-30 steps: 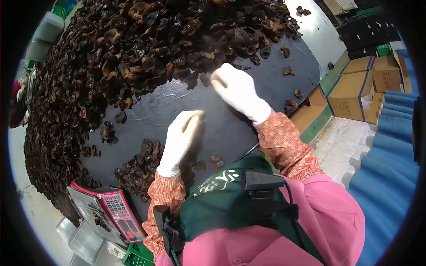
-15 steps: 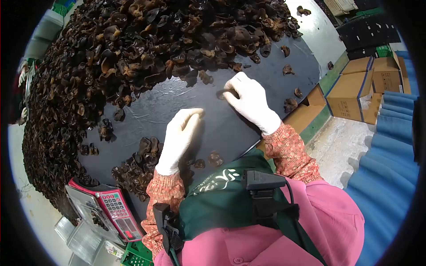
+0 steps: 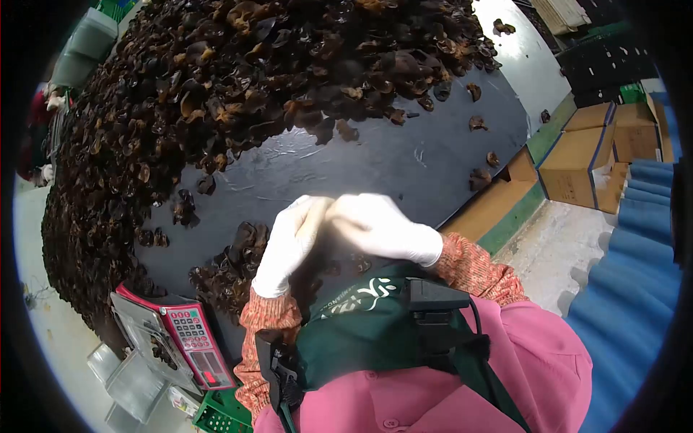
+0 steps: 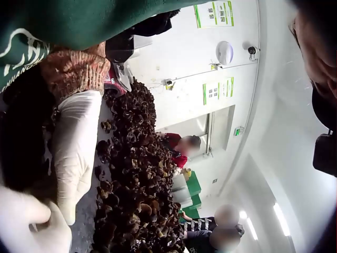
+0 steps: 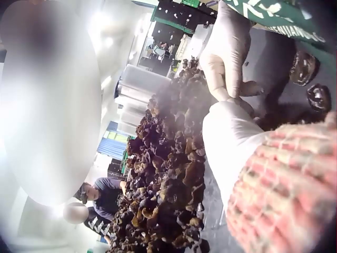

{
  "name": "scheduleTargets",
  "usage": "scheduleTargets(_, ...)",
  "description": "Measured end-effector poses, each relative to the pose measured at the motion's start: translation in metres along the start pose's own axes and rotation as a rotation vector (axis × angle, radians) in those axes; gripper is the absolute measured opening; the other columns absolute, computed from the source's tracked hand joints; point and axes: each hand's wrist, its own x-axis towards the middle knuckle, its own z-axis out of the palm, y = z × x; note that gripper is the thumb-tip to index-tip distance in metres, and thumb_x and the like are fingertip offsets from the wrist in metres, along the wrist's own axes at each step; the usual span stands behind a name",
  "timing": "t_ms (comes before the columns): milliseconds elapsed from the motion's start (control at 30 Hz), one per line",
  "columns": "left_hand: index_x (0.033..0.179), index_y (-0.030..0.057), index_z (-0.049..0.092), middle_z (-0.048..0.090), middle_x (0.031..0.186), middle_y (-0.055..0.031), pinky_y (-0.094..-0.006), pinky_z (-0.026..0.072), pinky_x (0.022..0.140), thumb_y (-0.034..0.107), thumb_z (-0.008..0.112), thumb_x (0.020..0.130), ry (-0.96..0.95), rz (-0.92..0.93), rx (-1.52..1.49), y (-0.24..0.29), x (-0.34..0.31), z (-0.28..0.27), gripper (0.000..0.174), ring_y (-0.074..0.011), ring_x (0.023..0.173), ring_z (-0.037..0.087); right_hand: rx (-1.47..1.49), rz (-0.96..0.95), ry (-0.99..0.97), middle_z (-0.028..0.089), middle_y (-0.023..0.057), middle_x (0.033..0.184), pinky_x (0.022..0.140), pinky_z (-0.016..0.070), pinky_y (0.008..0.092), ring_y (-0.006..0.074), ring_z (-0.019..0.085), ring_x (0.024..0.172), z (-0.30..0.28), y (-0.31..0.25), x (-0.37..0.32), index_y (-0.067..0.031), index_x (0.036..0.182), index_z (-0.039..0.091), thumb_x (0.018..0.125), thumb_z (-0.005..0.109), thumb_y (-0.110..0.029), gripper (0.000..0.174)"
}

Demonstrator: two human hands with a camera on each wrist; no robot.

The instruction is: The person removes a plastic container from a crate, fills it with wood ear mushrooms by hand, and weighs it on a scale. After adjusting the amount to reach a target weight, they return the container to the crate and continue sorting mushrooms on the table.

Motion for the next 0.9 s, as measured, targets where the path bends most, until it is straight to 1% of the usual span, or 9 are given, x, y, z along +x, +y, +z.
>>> scheduleTargets(67,0.110,-0.0032,0.073,0.071,0.098,-0.0111,-0.0336,0.0509,0.090,0.018,0.058,0.108,-0.033,0.013,0.133,0.007,-0.010,-0.006,0.026,-0.0224,0.095,0.067,0.075,0.077,0.207,0.072,0.0127,0.092,0.073,0.0564,0.0464,0.0344,0.070,0.079,-0.004,0.002,0.005,-0.0098,0.107,0.075,0.097,0.065,-0.014,0.014)
scheduleTargets(100,0.108,-0.0032,0.074,0.071,0.097,-0.0123,-0.0344,0.0511,0.089,0.017,0.060,0.107,-0.050,0.016,0.197,0.010,-0.016,-0.008,0.024,-0.0243,0.094,0.067,0.096,0.246,0.149,0.074,0.0117,0.099,0.075,0.0556,0.0324,0.0214,0.071,0.082,-0.017,-0.003,0.003,-0.0064,0.111,0.075,0.097,0.063,-0.005,0.018)
scheduleTargets(200,0.106,-0.0028,0.075,0.071,0.096,-0.0143,-0.0352,0.0518,0.089,0.015,0.064,0.104,-0.111,-0.097,0.207,0.015,-0.034,-0.020,0.021,-0.0270,0.094,0.068,0.006,0.217,0.192,0.074,0.0101,0.096,0.071,0.0550,0.0298,0.0179,0.070,0.079,-0.033,0.010,-0.010,-0.0037,0.110,0.074,0.099,0.063,-0.007,0.016)
scheduleTargets(267,0.111,-0.0029,0.073,0.074,0.101,-0.0120,-0.0327,0.0518,0.092,0.014,0.062,0.105,0.019,-0.161,0.193,0.013,-0.046,-0.030,0.022,-0.0214,0.098,0.069,0.001,0.231,0.117,0.074,0.0091,0.091,0.069,0.0543,0.0283,0.0152,0.069,0.074,-0.038,0.010,-0.027,-0.0013,0.110,0.074,0.099,0.064,-0.008,0.016)
scheduleTargets(300,0.113,-0.0028,0.073,0.074,0.103,-0.0109,-0.0320,0.0513,0.094,0.013,0.061,0.106,0.064,-0.154,0.152,0.011,-0.051,-0.036,0.021,-0.0202,0.101,0.069,0.050,0.363,-0.031,0.076,0.0158,0.098,0.075,0.0588,0.0391,0.0318,0.075,0.084,-0.043,0.003,-0.033,-0.0041,0.106,0.075,0.098,0.067,-0.017,0.017)
scheduleTargets(433,0.120,-0.0030,0.072,0.073,0.111,-0.0061,-0.0295,0.0480,0.102,0.015,0.060,0.108,0.276,-0.186,0.070,0.010,-0.071,-0.068,0.024,-0.0154,0.109,0.066,-0.054,0.361,-0.556,0.072,0.0117,0.074,0.067,0.0581,0.0400,0.0330,0.073,0.071,-0.022,-0.006,-0.057,-0.0103,0.121,0.067,0.096,0.069,-0.029,0.032)
scheduleTargets(667,0.126,-0.0024,0.072,0.076,0.116,-0.0096,-0.0315,0.0506,0.103,0.017,0.058,0.110,0.803,-0.181,0.118,0.024,-0.134,-0.116,0.029,-0.0170,0.111,0.069,0.105,0.052,-0.455,0.072,0.0148,0.110,0.080,0.0586,0.0397,0.0314,0.072,0.091,0.040,-0.018,-0.030,-0.0090,0.136,0.062,0.100,0.060,-0.016,0.036)
scheduleTargets(800,0.132,-0.0028,0.068,0.073,0.124,-0.0132,-0.0348,0.0493,0.108,0.022,0.051,0.113,0.998,-0.252,0.158,0.014,-0.192,-0.111,0.036,-0.0203,0.115,0.069,-0.001,-0.078,-0.185,0.075,0.0135,0.106,0.079,0.0585,0.0388,0.0299,0.072,0.090,0.040,-0.019,-0.024,-0.0093,0.134,0.064,0.100,0.059,-0.012,0.034)
scheduleTargets(900,0.133,-0.0022,0.067,0.072,0.126,-0.0137,-0.0353,0.0496,0.108,0.019,0.047,0.114,1.112,-0.327,0.185,-0.016,-0.236,-0.093,0.035,-0.0212,0.117,0.068,0.036,0.088,0.016,0.075,0.0135,0.104,0.083,0.0579,0.0359,0.0277,0.073,0.086,0.029,-0.007,-0.027,-0.0036,0.129,0.067,0.097,0.063,-0.003,0.032)
